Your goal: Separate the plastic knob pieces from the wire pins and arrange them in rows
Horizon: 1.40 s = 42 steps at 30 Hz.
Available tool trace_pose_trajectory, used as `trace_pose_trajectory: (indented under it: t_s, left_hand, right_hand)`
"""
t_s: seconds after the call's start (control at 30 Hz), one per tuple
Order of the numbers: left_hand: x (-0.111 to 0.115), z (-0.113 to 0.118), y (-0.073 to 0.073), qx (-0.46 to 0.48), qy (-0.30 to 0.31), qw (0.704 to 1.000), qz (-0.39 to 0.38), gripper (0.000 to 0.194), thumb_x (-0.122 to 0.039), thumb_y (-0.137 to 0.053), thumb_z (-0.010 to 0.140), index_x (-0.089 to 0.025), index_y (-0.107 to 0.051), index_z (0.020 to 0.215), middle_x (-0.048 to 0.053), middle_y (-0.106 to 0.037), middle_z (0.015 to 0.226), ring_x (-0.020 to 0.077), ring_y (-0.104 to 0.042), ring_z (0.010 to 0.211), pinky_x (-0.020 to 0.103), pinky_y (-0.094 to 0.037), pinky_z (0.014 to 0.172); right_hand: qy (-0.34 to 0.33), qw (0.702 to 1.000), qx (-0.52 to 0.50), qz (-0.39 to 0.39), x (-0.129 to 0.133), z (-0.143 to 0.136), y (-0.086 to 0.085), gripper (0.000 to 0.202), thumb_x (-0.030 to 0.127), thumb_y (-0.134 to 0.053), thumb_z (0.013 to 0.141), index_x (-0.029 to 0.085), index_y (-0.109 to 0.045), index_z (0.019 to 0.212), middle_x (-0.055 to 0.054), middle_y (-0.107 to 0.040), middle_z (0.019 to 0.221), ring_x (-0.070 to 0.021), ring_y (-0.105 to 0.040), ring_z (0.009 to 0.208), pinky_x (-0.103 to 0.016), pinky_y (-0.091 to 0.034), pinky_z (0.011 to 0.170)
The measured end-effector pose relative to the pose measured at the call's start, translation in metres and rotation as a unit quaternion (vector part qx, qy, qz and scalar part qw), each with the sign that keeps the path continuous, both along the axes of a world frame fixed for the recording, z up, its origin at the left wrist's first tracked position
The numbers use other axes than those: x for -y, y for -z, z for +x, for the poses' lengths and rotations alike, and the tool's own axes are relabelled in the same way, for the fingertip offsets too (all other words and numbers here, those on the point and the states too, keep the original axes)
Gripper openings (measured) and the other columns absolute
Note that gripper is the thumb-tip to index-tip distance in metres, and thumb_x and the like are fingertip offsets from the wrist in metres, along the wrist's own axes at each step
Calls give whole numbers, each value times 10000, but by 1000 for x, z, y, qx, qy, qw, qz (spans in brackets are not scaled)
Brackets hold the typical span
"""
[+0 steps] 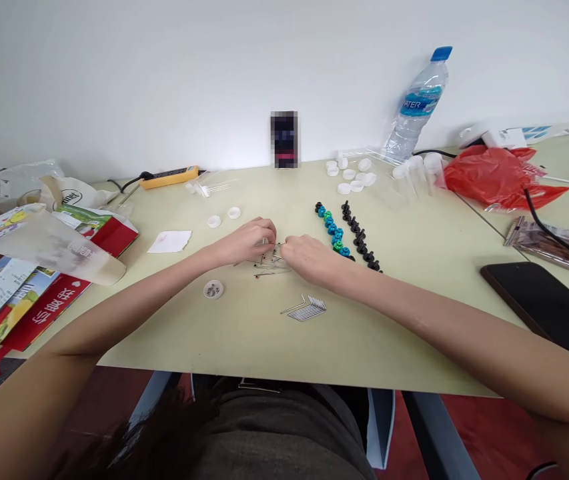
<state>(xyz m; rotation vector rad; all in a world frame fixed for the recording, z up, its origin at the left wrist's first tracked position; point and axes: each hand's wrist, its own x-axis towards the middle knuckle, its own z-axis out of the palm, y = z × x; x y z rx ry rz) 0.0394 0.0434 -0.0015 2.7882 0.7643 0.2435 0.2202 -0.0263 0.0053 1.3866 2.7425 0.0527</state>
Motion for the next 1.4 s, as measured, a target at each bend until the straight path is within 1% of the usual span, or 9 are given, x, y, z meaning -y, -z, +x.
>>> trace_pose_trajectory:
  t_s: [0.2,0.3,0.43,0.53,0.63,0.8,1.03,1.2,1.4]
  left_hand:
    - [-2,-15,-6,44,-36,998,-14,161,-217,-484,861,-146,-622,818,76,-587,969,203,-538,947,319,-422,813]
    - [16,-17,-13,153,-71,982,-78,210,-277,-492,883,-143,-648,845,63,-623,919,164,-570,843,301,-443,779]
    - [56,-11,-21,248,-90,904,-335,270,-358,-579,843,-134,-683,951,60,-674,843,129,-596,707,263,-492,675]
    - [75,-7,-21,308,-84,860,-398,264,-333,-612,824,-119,-680,964,62,-676,797,117,-602,665,255,-510,654]
    - [76,-7,-17,311,-79,868,-378,249,-309,-531,874,-111,-680,882,52,-663,734,105,-593,627,242,-505,638]
    - [68,-7,-8,95,-25,936,-337,198,-213,-520,842,-150,-689,760,6,-641,644,98,-582,598,214,-458,616]
    - [69,15,5,16,8,969,-246,149,-250,-570,812,-181,-643,702,-25,-627,631,110,-556,592,246,-402,618]
    - [74,17,3,47,-30,982,-178,113,-239,-519,854,-185,-594,790,-19,-642,699,132,-575,680,254,-397,644]
    - [62,-31,-18,95,-170,979,-56,245,-149,-363,901,-187,-605,889,2,-640,776,136,-580,709,257,-415,662]
  right_hand:
    - [92,944,-205,-242,10,27,-26,164,240,-466,848,189,-594,759,8,-588,633,-117,-542,510,-249,-364,520]
    - [125,909,-303,-259,26,34,-30,178,354,-515,845,206,-605,807,33,-576,602,-103,-527,492,-242,-409,534]
    - [139,875,-404,-227,51,24,-25,206,404,-539,842,211,-611,834,32,-578,651,-85,-505,490,-231,-420,520]
    - [127,847,-459,-238,61,13,-18,231,414,-520,860,203,-613,849,23,-570,667,-83,-500,492,-228,-419,501]
    - [103,865,-450,-198,61,12,-13,248,410,-494,883,204,-631,872,-4,-599,741,-96,-526,535,-247,-437,541]
    - [88,929,-360,-28,52,28,-10,250,407,-477,905,216,-638,920,-45,-636,924,-140,-573,710,-272,-431,627]
    - [50,952,-296,-52,53,33,-8,236,307,-412,936,213,-629,920,-48,-640,916,-151,-574,737,-272,-400,639]
    - [32,957,-283,-59,53,34,-6,230,267,-391,944,207,-609,987,-48,-631,937,-152,-575,765,-267,-389,657]
    - [-68,968,-215,-109,60,34,-3,328,90,-365,883,243,-607,1044,-59,-592,1013,-186,-554,848,-275,-359,677]
